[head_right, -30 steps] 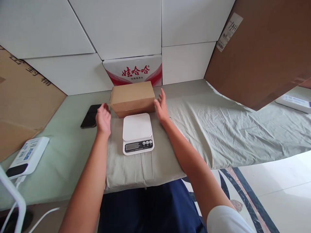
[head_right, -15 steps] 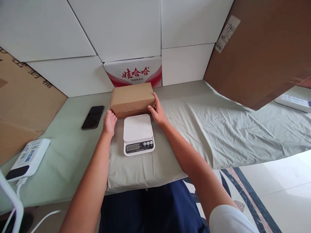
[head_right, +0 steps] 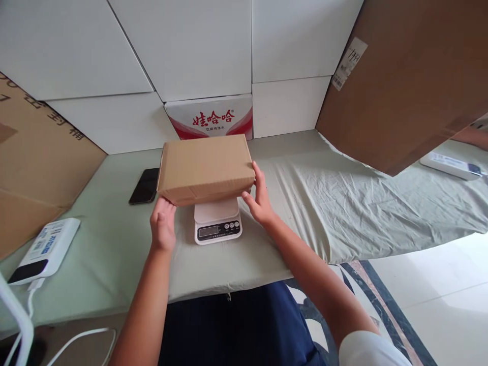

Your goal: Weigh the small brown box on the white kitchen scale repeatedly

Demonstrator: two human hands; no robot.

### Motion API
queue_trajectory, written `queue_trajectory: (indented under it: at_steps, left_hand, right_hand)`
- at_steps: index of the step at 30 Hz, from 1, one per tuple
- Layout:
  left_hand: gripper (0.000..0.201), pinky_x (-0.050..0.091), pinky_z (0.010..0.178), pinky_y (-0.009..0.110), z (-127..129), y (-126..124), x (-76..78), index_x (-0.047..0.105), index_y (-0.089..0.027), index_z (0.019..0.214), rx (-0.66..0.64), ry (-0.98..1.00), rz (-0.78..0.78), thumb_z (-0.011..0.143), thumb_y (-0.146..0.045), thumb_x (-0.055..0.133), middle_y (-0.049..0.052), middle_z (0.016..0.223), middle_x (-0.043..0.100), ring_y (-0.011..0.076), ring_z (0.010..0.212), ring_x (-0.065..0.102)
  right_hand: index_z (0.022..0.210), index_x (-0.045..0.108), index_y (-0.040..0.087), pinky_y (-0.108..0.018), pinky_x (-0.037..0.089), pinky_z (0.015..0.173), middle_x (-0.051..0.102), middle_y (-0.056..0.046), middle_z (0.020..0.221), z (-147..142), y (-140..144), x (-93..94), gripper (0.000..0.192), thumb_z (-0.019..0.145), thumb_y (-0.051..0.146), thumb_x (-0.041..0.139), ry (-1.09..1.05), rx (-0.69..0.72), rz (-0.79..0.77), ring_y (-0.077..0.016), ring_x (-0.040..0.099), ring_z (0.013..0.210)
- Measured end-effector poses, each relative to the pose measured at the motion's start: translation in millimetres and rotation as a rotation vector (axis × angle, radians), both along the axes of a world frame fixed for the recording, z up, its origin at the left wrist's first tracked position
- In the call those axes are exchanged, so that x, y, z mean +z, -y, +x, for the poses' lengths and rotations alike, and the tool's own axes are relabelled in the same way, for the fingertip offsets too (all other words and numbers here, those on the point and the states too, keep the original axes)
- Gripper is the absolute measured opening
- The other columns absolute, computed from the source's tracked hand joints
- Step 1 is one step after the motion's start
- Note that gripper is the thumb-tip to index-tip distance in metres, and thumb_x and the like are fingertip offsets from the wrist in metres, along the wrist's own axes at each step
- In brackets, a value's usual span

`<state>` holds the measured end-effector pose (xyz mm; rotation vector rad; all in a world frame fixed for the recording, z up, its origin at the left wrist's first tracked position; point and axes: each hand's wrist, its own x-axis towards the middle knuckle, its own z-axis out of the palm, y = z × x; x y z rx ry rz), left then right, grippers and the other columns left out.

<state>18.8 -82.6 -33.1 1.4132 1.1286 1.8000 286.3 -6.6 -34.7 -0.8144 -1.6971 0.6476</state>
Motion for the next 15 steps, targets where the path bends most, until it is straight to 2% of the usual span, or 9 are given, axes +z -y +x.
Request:
queue_trajectory:
  at_steps: [5, 15]
  left_hand:
    - [0.081, 0.046, 0.116, 0.050, 3.9, 32.1, -15.2, 0.060, -0.018, 0.146, 0.016, 0.023, -0.047, 0.088, -0.075, 0.055, 0.020, 0.147, 0.062, 0.0390, 0.146, 0.051]
    - [0.081, 0.046, 0.115, 0.050, -0.2, 32.3, -22.4, 0.063, -0.018, 0.142, 0.066, 0.042, -0.093, 0.086, -0.076, 0.056, 0.020, 0.143, 0.065, 0.0385, 0.141, 0.057]
  right_hand:
    - [0.166, 0.010, 0.036, -0.059, 0.040, 0.124, 0.027, -0.008, 0.170, 8.0, 30.1, -12.7, 0.085, 0.097, 0.070, 0.046, 0.030, 0.004, -0.051, -0.0351, 0.031, 0.158]
    - [0.166, 0.017, 0.036, -0.060, 0.044, 0.120, 0.037, -0.010, 0.165, 5.8, 30.3, -8.3, 0.083, 0.096, 0.072, 0.044, 0.039, -0.001, -0.042, -0.0364, 0.039, 0.153]
